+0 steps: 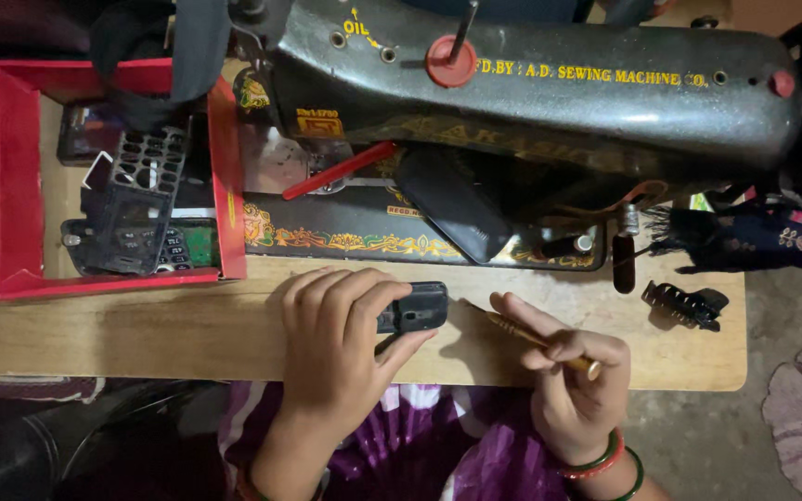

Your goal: The person uses a small screwdriver to unscrew and open the back cover of a mobile phone. They remove the battery and continue to manipulate the phone's internal components with the screwdriver.

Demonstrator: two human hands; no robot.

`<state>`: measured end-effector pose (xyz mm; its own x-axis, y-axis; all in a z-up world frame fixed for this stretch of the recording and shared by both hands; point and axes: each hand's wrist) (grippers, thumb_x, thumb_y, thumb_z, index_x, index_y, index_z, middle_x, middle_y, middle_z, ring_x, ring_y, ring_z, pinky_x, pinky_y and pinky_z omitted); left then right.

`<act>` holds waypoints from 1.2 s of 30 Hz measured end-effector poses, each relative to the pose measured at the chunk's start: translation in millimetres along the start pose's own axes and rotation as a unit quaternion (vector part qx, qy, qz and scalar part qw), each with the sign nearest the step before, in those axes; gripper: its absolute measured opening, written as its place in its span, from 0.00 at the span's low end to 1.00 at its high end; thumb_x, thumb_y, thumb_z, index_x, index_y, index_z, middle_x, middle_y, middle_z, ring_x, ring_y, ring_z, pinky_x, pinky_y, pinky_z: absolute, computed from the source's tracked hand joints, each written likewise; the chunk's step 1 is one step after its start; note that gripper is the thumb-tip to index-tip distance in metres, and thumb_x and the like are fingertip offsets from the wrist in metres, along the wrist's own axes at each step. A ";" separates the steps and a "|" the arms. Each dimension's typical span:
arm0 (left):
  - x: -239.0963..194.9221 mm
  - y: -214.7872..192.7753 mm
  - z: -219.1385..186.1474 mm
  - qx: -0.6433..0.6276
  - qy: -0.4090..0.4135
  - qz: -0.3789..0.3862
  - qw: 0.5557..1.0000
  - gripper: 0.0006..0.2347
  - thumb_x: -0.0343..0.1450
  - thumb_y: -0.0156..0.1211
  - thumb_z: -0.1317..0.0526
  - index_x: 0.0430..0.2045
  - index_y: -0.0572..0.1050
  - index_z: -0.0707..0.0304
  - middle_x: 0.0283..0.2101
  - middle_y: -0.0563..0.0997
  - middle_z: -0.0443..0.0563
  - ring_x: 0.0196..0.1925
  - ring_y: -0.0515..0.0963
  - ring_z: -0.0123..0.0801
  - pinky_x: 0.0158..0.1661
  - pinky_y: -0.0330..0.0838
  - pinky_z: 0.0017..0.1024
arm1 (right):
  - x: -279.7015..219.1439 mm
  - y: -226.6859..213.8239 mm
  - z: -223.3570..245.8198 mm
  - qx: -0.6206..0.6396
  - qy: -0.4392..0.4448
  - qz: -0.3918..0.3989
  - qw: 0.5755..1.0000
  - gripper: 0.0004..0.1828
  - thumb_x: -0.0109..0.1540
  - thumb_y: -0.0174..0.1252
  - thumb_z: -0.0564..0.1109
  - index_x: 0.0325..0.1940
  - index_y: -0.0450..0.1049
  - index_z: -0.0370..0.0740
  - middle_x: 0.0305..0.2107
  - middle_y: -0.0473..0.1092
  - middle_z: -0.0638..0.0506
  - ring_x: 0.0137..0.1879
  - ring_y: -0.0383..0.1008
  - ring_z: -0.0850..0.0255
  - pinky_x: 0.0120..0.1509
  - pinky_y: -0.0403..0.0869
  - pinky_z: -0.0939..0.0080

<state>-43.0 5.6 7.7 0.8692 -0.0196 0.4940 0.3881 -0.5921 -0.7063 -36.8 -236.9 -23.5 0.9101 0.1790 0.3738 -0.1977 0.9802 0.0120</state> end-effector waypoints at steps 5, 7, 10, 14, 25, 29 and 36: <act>1.8 0.5 -0.3 0.004 -0.003 -0.001 1.000 0.25 0.63 0.78 0.51 0.49 0.73 0.58 0.52 0.73 0.46 0.57 0.71 0.42 0.58 0.62 0.45 | -4.6 2.7 -3.2 -0.043 -0.004 0.010 0.999 0.11 0.71 0.50 0.33 0.51 0.54 0.38 0.47 0.74 0.30 0.68 0.72 0.33 0.74 0.73 0.36; 2.4 0.5 -0.7 0.009 -0.007 -0.003 1.000 0.25 0.63 0.78 0.51 0.49 0.73 0.58 0.52 0.74 0.47 0.56 0.72 0.42 0.56 0.63 0.44 | -5.2 4.0 -2.2 -0.055 -0.008 -0.005 0.998 0.11 0.71 0.50 0.33 0.51 0.54 0.38 0.46 0.75 0.31 0.67 0.73 0.33 0.74 0.74 0.36; 2.5 1.4 -0.9 0.016 -0.008 -0.005 1.000 0.26 0.63 0.78 0.51 0.49 0.72 0.59 0.51 0.75 0.48 0.54 0.73 0.42 0.54 0.64 0.43 | -4.7 5.0 0.8 -0.064 -0.019 -0.027 0.997 0.11 0.72 0.49 0.35 0.51 0.52 0.38 0.52 0.73 0.26 0.66 0.74 0.34 0.74 0.74 0.37; 1.7 2.4 -0.9 0.019 -0.011 -0.004 1.000 0.25 0.63 0.78 0.51 0.49 0.73 0.60 0.50 0.75 0.48 0.53 0.74 0.42 0.52 0.65 0.43 | -1.3 8.0 4.4 -0.070 -0.025 -0.045 0.996 0.14 0.71 0.52 0.37 0.49 0.51 0.39 0.54 0.71 0.24 0.64 0.76 0.35 0.72 0.76 0.38; 2.6 1.8 -0.3 0.021 -0.022 0.016 0.999 0.26 0.62 0.78 0.49 0.48 0.73 0.62 0.49 0.75 0.50 0.52 0.75 0.42 0.52 0.67 0.42 | 7.7 17.9 -1.5 0.039 0.027 -0.116 0.992 0.12 0.74 0.53 0.39 0.53 0.54 0.39 0.51 0.72 0.25 0.59 0.78 0.40 0.69 0.77 0.40; 6.4 1.4 -2.2 0.028 -0.035 0.024 0.999 0.27 0.62 0.77 0.46 0.49 0.74 0.61 0.50 0.75 0.49 0.54 0.74 0.41 0.55 0.65 0.43 | 10.8 16.5 -1.8 0.048 0.059 -0.138 0.987 0.10 0.75 0.51 0.39 0.52 0.55 0.39 0.53 0.72 0.25 0.58 0.78 0.41 0.70 0.78 0.37; 12.7 -2.4 -4.7 0.031 0.010 0.001 0.999 0.27 0.61 0.73 0.45 0.49 0.75 0.60 0.52 0.76 0.44 0.59 0.72 0.39 0.67 0.52 0.54 | 11.2 19.0 -0.9 0.111 0.058 -0.150 0.981 0.11 0.74 0.52 0.37 0.52 0.55 0.38 0.54 0.72 0.26 0.59 0.77 0.41 0.73 0.76 0.35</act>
<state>-34.3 3.0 18.0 0.8641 -0.0375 0.5019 0.4048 -0.5408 -0.7374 -30.0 -216.2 -19.9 0.9723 -0.0942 0.2140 0.0232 0.9496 0.3125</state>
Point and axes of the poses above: each hand's wrist, its own x-axis towards the middle knuckle, its own y-axis out of the palm, z = x × y
